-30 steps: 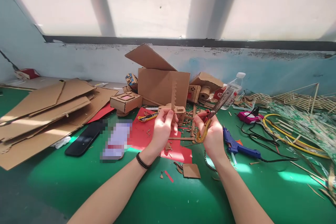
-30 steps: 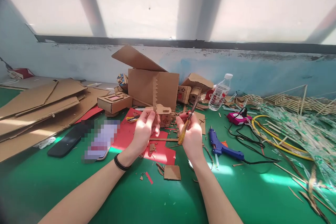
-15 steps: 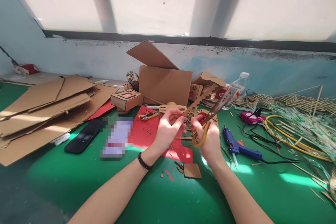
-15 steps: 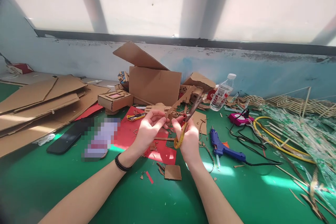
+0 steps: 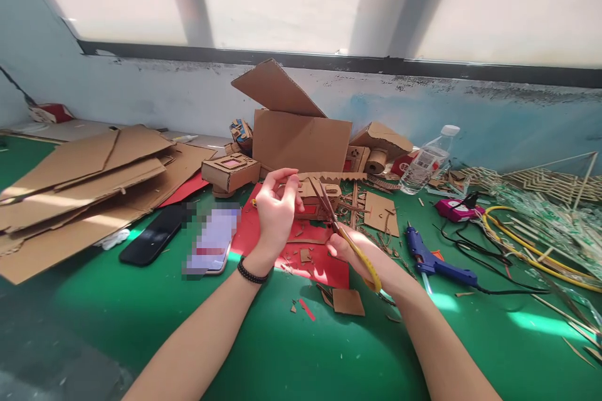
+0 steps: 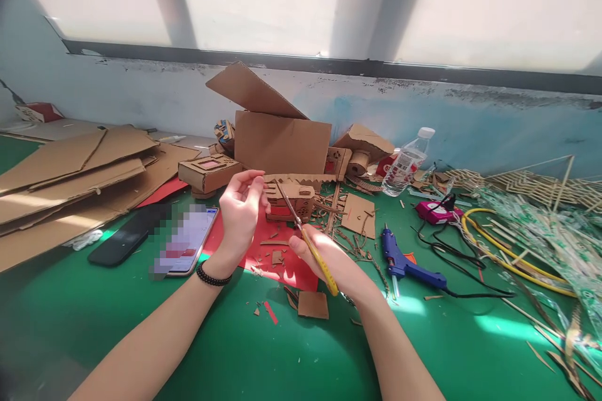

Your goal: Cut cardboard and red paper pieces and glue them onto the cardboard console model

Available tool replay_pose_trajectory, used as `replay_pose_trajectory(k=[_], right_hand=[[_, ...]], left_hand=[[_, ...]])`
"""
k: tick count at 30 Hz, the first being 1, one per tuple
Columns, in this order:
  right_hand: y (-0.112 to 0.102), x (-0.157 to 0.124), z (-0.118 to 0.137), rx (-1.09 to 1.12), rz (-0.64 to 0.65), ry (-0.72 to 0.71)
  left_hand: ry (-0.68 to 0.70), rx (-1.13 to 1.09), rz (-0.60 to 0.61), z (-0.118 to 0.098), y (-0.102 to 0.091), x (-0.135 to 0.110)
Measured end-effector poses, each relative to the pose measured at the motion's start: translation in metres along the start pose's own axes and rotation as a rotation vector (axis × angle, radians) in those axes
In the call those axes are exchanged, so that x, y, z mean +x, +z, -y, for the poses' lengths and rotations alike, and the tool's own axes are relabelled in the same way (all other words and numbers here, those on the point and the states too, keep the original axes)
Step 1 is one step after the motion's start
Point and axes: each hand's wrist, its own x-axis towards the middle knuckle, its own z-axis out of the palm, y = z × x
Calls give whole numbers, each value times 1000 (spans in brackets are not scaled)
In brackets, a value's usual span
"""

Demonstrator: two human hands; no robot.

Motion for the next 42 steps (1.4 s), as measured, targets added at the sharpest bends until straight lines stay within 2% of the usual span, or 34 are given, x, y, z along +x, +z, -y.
replay_pose_trajectory(k=[4,10,16,19,26,33,42], right_hand=[[1,-1,7,-13,-10,44],[1,-4,18,28,51,69],[2,-3,16,15,40,29],[6,-1,20,56,-7,50],[12,6,22,34,-94,73],[13,7,16,15,-91,68],[17,10,10,94,-120,95]], left_hand=[[-30,36,44,0,2,-4],[25,18,-36,-3,-2,0],[-70,57,164,4,5,-9],[-89,63,215,8,8,-13],[-79,2,196,7,11,-14],[-79,10,178,8,10,-14],[-74,24,183,5,11,-14]])
